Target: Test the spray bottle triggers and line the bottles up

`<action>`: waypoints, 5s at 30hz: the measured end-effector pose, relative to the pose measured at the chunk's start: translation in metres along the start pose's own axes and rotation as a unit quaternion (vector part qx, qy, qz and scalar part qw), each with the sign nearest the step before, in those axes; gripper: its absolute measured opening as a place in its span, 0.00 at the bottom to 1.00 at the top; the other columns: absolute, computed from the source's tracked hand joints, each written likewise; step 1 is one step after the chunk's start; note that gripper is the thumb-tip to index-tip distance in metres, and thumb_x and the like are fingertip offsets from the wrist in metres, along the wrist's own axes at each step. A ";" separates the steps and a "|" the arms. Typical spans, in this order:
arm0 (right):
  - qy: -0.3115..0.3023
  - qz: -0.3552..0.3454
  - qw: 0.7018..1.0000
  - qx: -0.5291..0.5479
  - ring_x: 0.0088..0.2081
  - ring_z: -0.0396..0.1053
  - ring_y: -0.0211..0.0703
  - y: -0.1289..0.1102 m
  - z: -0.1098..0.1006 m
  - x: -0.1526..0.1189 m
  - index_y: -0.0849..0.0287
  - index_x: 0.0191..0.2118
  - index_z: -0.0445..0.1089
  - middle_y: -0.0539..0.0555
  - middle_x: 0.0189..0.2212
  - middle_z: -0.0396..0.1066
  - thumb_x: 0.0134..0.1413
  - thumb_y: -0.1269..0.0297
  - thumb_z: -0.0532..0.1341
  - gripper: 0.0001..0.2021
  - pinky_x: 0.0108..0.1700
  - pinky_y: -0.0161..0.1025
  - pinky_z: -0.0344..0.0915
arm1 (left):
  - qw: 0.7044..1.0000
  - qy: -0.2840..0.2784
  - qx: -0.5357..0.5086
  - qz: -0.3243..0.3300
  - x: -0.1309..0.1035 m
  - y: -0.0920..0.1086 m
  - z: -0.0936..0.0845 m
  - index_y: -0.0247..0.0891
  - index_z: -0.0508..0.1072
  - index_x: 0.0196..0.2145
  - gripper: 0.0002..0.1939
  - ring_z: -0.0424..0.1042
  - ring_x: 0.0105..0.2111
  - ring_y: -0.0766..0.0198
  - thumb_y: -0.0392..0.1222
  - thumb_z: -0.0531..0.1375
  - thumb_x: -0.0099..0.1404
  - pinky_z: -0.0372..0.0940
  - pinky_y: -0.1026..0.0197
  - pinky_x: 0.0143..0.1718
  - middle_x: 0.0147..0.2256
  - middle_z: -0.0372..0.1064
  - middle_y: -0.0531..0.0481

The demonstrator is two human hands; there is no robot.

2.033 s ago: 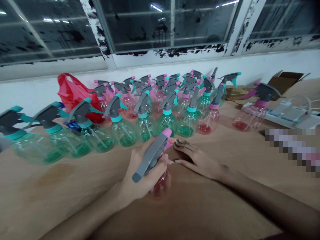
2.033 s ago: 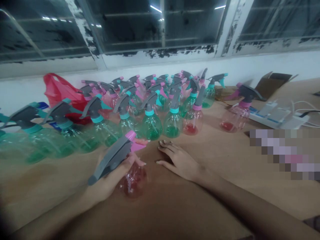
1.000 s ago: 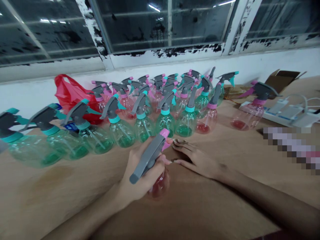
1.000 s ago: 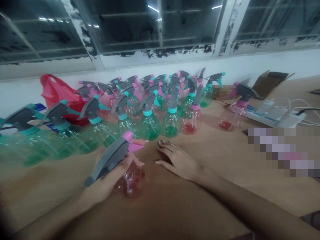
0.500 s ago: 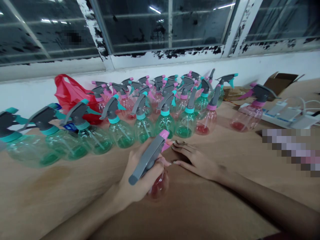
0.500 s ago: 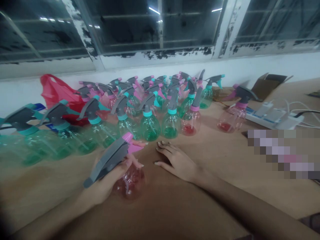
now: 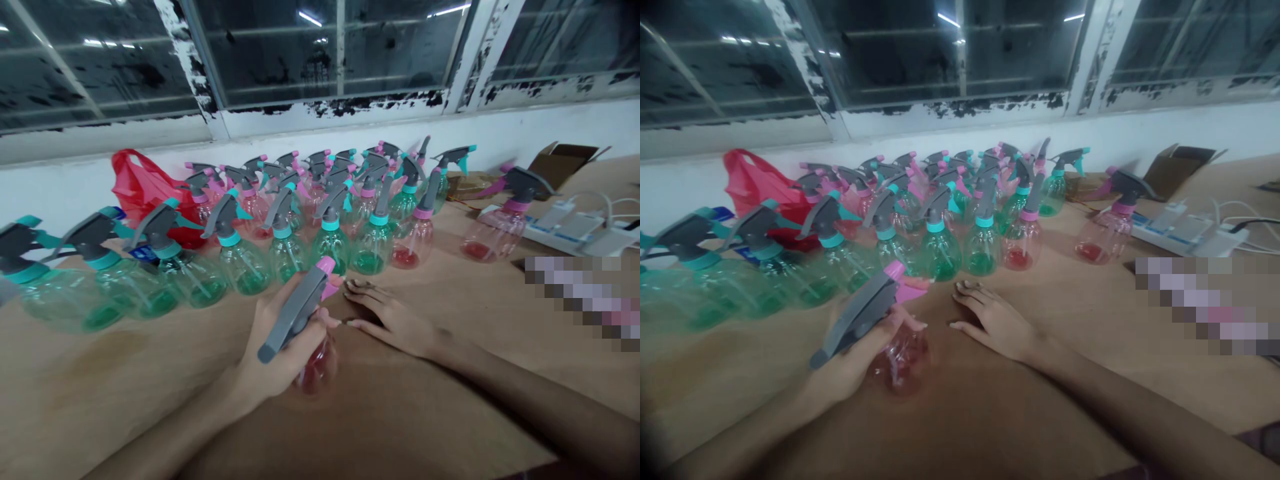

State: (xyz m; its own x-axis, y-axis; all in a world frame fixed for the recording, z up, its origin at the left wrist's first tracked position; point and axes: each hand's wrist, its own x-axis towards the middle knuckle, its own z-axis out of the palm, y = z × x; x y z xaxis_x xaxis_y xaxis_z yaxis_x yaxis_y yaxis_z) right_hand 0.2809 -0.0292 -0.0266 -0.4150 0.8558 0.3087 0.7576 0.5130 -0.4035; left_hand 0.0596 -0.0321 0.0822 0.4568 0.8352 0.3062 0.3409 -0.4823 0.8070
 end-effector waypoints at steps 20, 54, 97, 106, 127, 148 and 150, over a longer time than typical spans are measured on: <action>-0.110 0.041 0.981 0.155 0.52 0.68 0.48 -0.009 -0.075 -0.029 0.45 0.57 0.63 0.49 0.53 0.69 0.60 0.53 0.54 0.20 0.53 0.48 0.64 | 0.997 0.017 -0.005 0.069 0.022 0.007 0.042 0.40 0.71 0.42 0.13 0.70 0.21 0.65 0.38 0.55 0.59 0.66 0.63 0.25 0.22 0.70 0.56; 0.198 0.198 0.959 -0.040 0.54 0.63 0.62 0.103 -0.116 -0.087 0.58 0.58 0.51 0.65 0.52 0.63 0.47 0.46 0.63 0.37 0.52 0.57 0.63 | 0.992 -0.111 -0.007 0.062 0.096 -0.004 0.163 0.42 0.55 0.56 0.24 0.69 0.48 0.57 0.40 0.58 0.64 0.64 0.50 0.51 0.55 0.59 0.43; 0.335 0.285 0.897 0.041 0.49 0.67 0.58 0.193 -0.165 -0.058 0.60 0.52 0.60 0.64 0.49 0.68 0.41 0.49 0.66 0.34 0.47 0.53 0.64 | 0.986 -0.165 -0.017 -0.012 0.066 -0.034 0.153 0.42 0.66 0.42 0.08 0.74 0.33 0.61 0.40 0.54 0.65 0.67 0.59 0.32 0.34 0.73 0.50; 0.303 0.274 0.913 -0.009 0.39 0.69 0.53 0.175 -0.166 -0.068 0.61 0.42 0.67 0.60 0.37 0.71 0.46 0.50 0.62 0.22 0.41 0.50 0.65 | 0.988 -0.146 -0.043 -0.025 0.068 -0.028 0.157 0.40 0.67 0.40 0.06 0.75 0.32 0.61 0.40 0.55 0.64 0.66 0.60 0.32 0.36 0.72 0.49; 0.179 0.178 0.966 -0.056 0.42 0.64 0.54 -0.016 -0.066 -0.073 0.61 0.46 0.61 0.60 0.39 0.65 0.53 0.46 0.58 0.24 0.45 0.55 0.64 | 0.991 -0.115 -0.041 0.047 0.066 0.021 0.109 0.40 0.53 0.59 0.35 0.66 0.52 0.51 0.46 0.64 0.58 0.61 0.45 0.54 0.54 0.63 0.41; 0.188 0.080 0.978 -0.042 0.49 0.65 0.61 -0.111 0.003 0.003 0.71 0.54 0.60 0.69 0.47 0.68 0.49 0.41 0.59 0.37 0.50 0.57 0.62 | 0.989 -0.050 -0.141 0.012 0.022 -0.002 0.026 0.42 0.62 0.49 0.18 0.75 0.40 0.57 0.37 0.57 0.61 0.64 0.52 0.48 0.35 0.74 0.51; 0.164 0.061 0.984 0.018 0.53 0.63 0.59 -0.109 0.003 -0.001 0.70 0.58 0.55 0.69 0.51 0.65 0.50 0.44 0.60 0.38 0.52 0.55 0.62 | 0.986 -0.050 -0.162 0.014 0.021 -0.003 0.023 0.40 0.63 0.49 0.18 0.75 0.41 0.56 0.37 0.57 0.60 0.65 0.53 0.47 0.39 0.74 0.48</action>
State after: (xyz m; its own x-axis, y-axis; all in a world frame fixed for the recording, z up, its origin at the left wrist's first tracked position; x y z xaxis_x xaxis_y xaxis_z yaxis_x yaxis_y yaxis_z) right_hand 0.1970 -0.0856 0.0146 -0.1335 0.8464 0.5156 0.7713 0.4154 -0.4822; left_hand 0.0870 -0.0195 0.0749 0.5465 0.7851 0.2915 0.0555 -0.3813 0.9228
